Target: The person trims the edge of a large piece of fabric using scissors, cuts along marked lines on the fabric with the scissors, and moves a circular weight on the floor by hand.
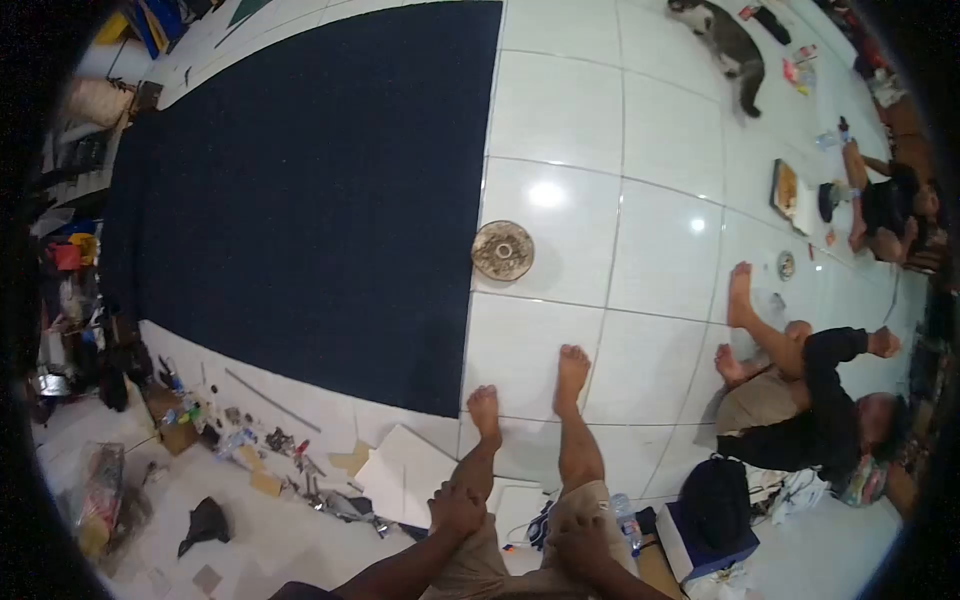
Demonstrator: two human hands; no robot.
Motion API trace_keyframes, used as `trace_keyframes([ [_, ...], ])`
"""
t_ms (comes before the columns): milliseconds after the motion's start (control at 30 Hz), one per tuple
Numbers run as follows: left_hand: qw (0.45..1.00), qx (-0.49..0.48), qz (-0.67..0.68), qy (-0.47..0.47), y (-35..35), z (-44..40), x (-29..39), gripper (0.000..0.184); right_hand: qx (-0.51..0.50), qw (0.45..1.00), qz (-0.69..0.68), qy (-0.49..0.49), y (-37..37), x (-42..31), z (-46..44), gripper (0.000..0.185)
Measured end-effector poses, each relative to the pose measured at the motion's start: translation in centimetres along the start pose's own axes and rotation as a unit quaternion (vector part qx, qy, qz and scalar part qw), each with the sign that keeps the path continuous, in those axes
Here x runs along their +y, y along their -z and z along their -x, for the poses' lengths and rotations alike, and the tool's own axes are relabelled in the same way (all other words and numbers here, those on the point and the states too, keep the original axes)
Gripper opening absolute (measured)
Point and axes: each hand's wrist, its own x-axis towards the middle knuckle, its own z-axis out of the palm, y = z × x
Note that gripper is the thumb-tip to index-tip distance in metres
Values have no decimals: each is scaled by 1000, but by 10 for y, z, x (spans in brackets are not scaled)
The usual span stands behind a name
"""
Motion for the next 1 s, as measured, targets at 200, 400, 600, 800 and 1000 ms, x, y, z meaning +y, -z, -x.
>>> trace_keyframes([
  [200,999,-20,33,8,16,9,24,51,-132,985,-114,11,72,-5,15,28],
  [400,996,17,73,49,23,32,26,55,127,989,68,23,46,44,4,46],
  [600,973,-136,183,45,-26,66,33,87,-16,965,-150,-217,28,54,-34,64],
  [800,979,-155,124,-36,-81,59,1,83,-161,958,-206,-123,40,44,-33,57],
  [1000,960,-210,108,-147,-40,55,-33,74,-52,989,-116,-82,-6,60,-37,34],
])
